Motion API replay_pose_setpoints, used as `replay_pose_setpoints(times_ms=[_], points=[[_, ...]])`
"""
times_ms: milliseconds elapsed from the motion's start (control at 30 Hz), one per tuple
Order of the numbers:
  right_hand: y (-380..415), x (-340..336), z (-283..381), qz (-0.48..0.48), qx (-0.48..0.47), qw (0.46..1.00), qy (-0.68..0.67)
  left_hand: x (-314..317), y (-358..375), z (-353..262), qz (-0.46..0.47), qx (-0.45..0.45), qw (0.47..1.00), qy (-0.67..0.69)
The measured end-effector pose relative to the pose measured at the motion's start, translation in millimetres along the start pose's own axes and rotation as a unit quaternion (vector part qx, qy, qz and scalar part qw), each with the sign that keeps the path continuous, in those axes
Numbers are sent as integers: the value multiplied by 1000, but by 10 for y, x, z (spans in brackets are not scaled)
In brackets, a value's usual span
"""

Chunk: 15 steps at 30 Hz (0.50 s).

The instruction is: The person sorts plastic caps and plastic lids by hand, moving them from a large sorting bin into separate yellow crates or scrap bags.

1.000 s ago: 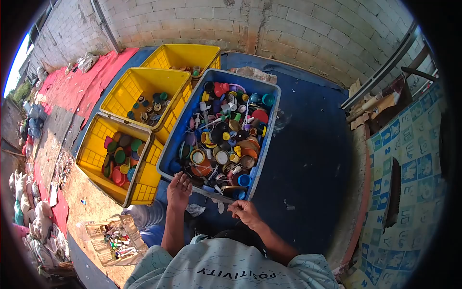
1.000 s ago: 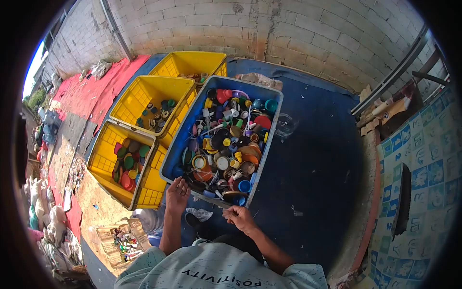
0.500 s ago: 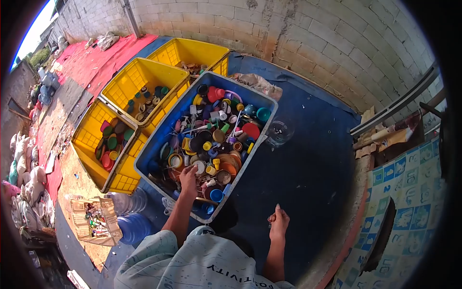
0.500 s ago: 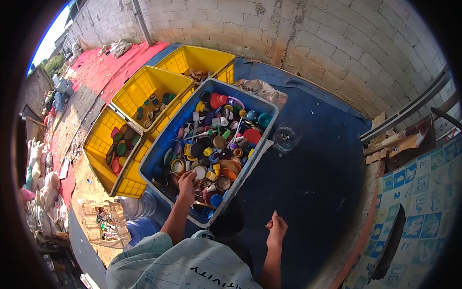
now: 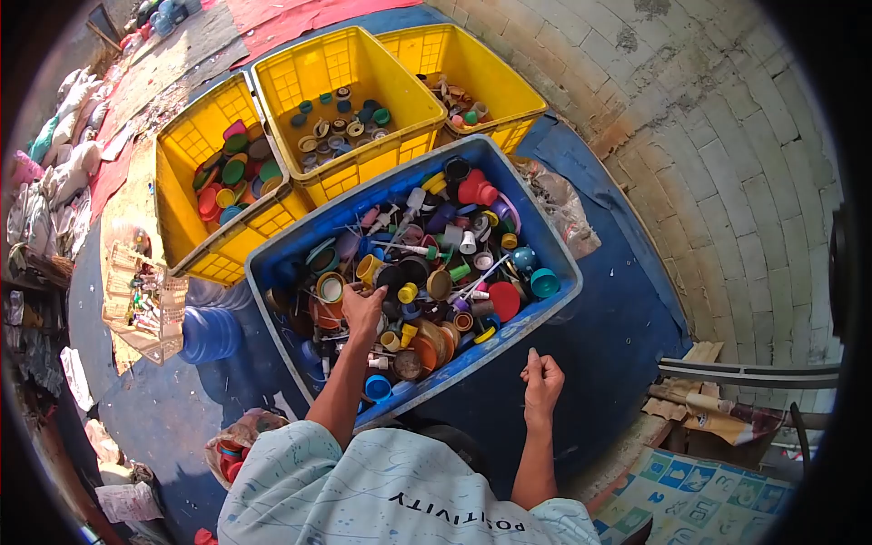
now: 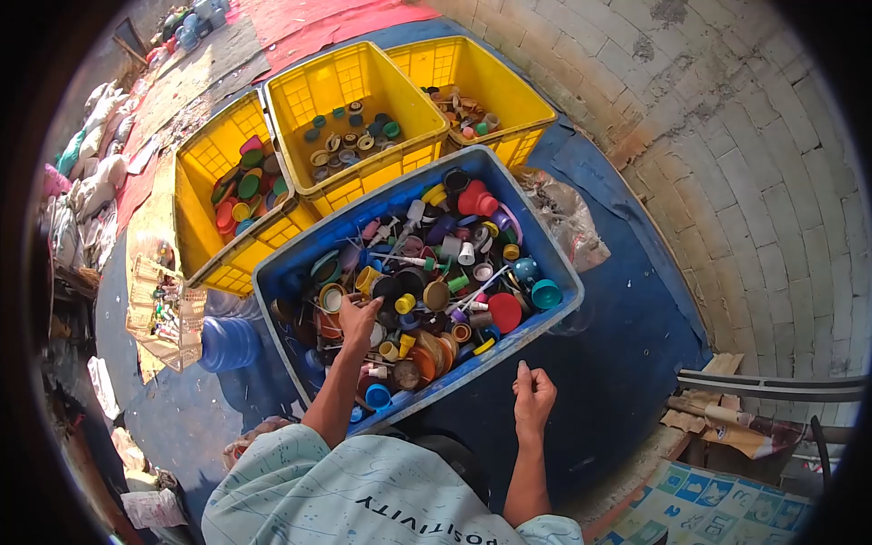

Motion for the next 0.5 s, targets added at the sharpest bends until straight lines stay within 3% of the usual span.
replay_pose_setpoints(times_ms=[100, 233, 333, 500], points=[[-284, 26, 204, -12, -12, 999, -28, 0, 20, -89, -5, -5, 1000, -1], [-503, 281, 220, 76, -15, 995, -57, 25, -19, -28, -18, -4, 999, 31], [-719, 490, 92, 173, -3, 985, -19, 7, 140, -181, -14, -20, 993, 117], [-1282, 924, 171, 364, -34, 929, 52, 130, 482, -4, -40, -121, 917, 378]])
Point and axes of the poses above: each hand's wrist, its own y-axis away from the middle knuckle, its own x-axis out of the palm, z = x × y, the point moved 5 cm from there along -y, towards the middle knuckle, and after that the axes turned 6 degrees about x, right-handed, at the moved point
